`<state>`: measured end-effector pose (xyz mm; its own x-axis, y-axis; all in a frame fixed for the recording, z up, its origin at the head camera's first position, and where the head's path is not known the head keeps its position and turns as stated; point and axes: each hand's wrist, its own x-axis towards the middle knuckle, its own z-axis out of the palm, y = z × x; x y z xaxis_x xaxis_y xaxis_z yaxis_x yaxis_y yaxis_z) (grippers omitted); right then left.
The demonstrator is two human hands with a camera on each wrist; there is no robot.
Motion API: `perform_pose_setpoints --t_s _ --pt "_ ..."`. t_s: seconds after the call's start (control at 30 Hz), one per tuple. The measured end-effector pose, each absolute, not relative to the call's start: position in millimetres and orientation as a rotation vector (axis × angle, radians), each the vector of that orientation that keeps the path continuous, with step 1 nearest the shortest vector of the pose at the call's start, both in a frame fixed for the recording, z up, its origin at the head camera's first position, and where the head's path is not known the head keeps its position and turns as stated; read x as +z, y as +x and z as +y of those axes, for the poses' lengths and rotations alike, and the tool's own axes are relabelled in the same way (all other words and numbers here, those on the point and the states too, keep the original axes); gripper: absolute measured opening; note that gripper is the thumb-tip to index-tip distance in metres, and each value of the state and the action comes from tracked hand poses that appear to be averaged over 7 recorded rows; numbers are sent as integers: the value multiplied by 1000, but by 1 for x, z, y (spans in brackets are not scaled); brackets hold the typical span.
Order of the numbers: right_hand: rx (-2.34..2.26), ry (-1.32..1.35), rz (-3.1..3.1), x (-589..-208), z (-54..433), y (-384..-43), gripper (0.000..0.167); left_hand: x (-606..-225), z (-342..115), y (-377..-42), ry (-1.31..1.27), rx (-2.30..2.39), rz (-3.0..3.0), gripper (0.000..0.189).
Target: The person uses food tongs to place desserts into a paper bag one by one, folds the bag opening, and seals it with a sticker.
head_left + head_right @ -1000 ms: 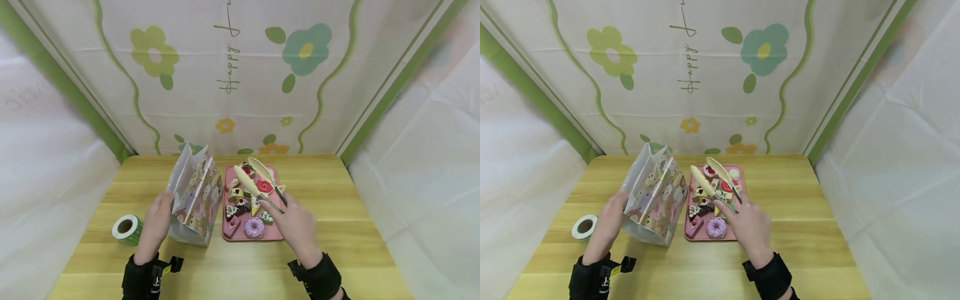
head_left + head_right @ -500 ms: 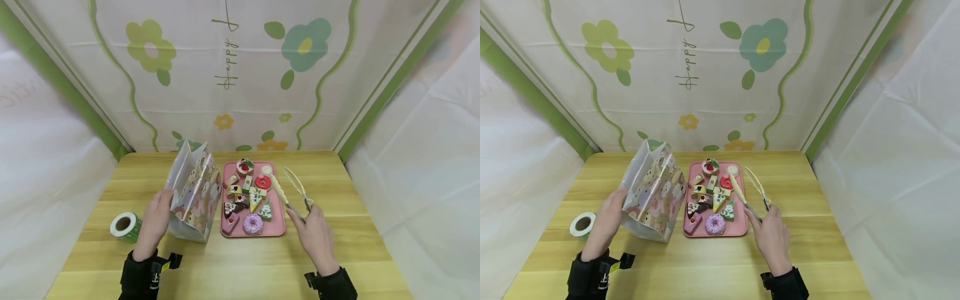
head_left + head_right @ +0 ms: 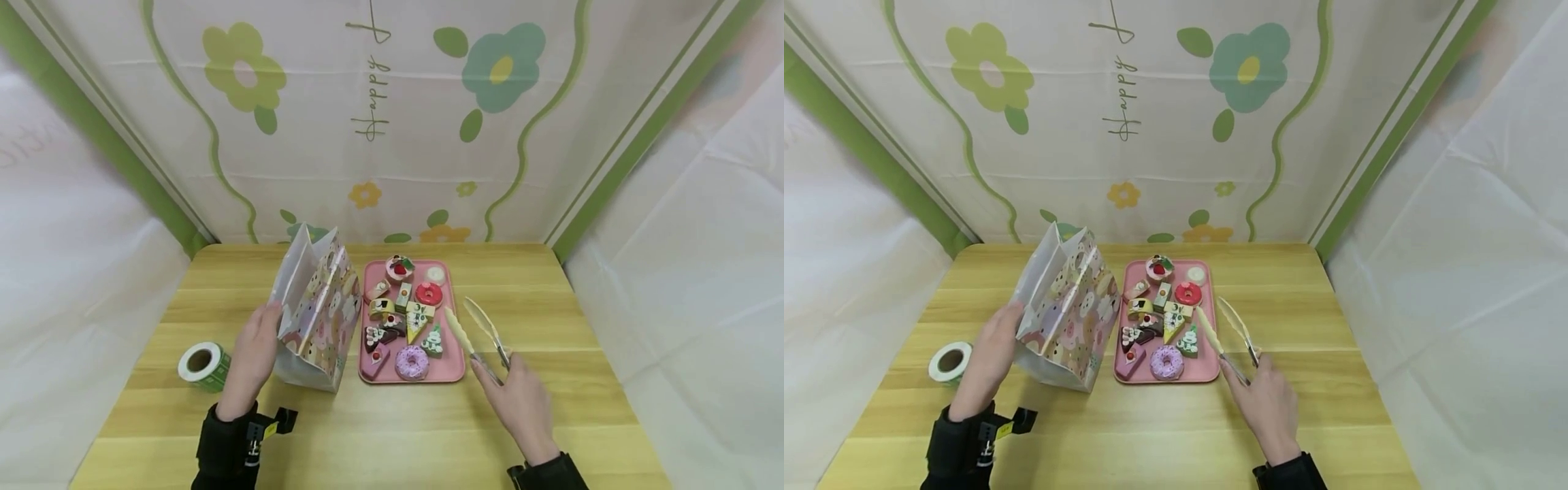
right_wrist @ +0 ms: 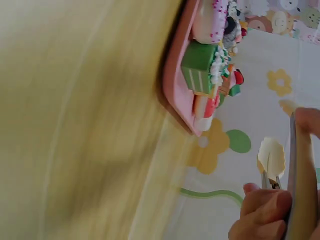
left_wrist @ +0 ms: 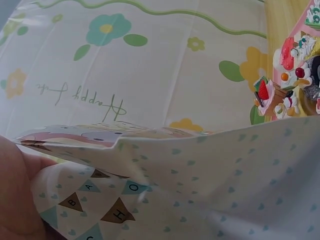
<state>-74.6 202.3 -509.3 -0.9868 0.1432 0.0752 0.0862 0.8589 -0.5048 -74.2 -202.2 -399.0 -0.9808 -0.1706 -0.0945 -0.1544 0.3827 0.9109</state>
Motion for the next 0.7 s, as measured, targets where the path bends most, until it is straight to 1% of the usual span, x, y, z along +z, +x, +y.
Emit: perform_pose_setpoints --t_s 0.23,0.57,0.7 --pt "629 -20 -3022 -526 197 -64 75 -397 -202 -75 298 -1685 -2611 74" --pt "559 -61 -3059 -540 192 -63 78 -397 -202 -78 272 -1689 -2586 72" --pt "575 -99 -3091 -543 195 -65 87 -399 -201 -76 290 -1669 -2597 73"
